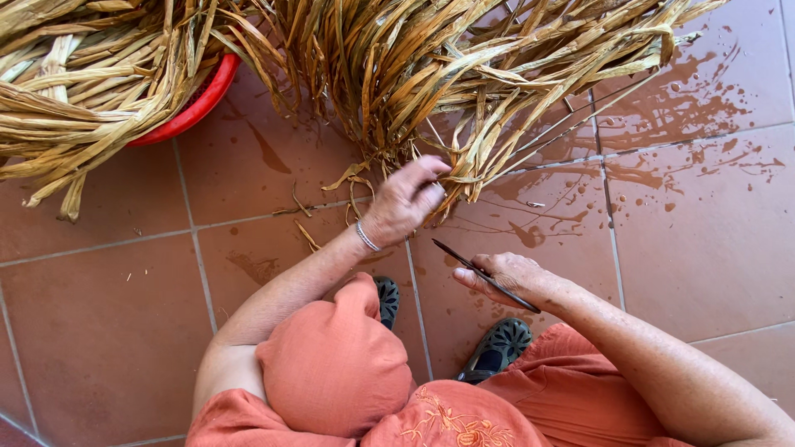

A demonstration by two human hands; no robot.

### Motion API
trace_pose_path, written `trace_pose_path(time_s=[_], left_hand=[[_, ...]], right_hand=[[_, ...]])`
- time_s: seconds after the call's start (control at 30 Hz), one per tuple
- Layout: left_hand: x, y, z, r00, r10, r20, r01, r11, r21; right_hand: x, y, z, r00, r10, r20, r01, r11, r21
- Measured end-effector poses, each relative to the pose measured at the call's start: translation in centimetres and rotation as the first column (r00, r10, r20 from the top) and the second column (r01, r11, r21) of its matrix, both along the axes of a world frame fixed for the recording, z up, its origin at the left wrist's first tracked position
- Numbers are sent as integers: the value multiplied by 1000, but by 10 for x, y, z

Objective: The person uses shears to trim the ends of a bundle of dried palm leaves. They repeatedly cut small sections of the leaf tips and place the trimmed pieces into a red basket on the floor.

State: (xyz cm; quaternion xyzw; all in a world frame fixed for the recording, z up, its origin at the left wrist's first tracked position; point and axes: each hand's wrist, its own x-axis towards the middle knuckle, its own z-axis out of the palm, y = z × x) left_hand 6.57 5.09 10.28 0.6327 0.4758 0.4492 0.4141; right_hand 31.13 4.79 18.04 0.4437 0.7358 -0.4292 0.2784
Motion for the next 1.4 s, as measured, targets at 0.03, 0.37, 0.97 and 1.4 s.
trace_pose_path(time_s=[0.03,0.37,0.97,1.4], left_hand=[[-8,7,-1,996,75,-47,-77,996,-52],[-21,34,-13,772,158,-616,-107,987,120],[-50,2,-43,858,22,513,344,718,-605],[-44,-13,-31,897,41,440,266,745,-612]], right_hand=[[-1,1,1,1000,-17,1,17,1000,-10],[-8,4,11,991,-89,-101,82,994,-76],[-23,23,8,882,-427,-200,385,898,-214],[-42,26,12,876,-378,-301,381,923,-51]])
